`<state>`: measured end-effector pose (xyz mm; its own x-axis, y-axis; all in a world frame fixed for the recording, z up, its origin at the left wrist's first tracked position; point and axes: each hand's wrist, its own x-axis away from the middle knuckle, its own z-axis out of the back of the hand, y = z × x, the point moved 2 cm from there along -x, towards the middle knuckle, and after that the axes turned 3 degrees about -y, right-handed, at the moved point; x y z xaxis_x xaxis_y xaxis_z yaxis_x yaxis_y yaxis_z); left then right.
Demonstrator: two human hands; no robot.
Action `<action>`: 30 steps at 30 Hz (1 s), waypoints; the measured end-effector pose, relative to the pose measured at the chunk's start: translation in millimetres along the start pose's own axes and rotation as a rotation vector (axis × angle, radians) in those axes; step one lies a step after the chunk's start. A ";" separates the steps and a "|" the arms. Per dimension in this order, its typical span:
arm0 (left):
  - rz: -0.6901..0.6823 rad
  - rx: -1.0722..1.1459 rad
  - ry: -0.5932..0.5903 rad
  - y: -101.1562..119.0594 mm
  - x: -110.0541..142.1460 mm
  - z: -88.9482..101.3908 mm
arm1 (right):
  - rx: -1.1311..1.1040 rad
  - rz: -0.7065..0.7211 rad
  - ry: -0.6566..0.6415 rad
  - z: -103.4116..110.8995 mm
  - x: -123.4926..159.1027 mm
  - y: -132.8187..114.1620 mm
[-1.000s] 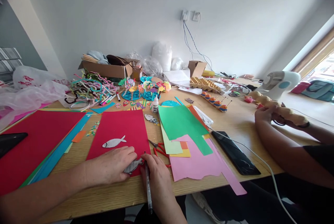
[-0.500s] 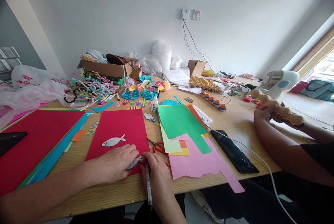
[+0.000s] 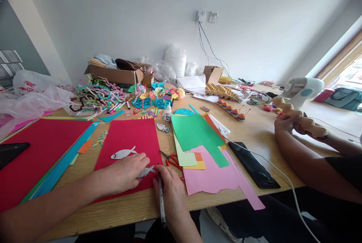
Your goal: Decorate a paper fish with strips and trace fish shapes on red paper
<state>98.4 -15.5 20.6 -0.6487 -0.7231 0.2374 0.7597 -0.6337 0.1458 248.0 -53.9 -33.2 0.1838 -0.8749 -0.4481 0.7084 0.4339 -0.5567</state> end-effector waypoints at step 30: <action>0.010 -0.021 0.016 -21.1 -17.7 -1.9 | -0.013 -0.002 0.031 -2.1 3.5 2.5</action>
<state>93.7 10.2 11.5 -0.6422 -0.7334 0.2230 0.7649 -0.6323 0.1230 249.0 -55.4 -37.6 0.1610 -0.8687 -0.4685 0.6995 0.4353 -0.5667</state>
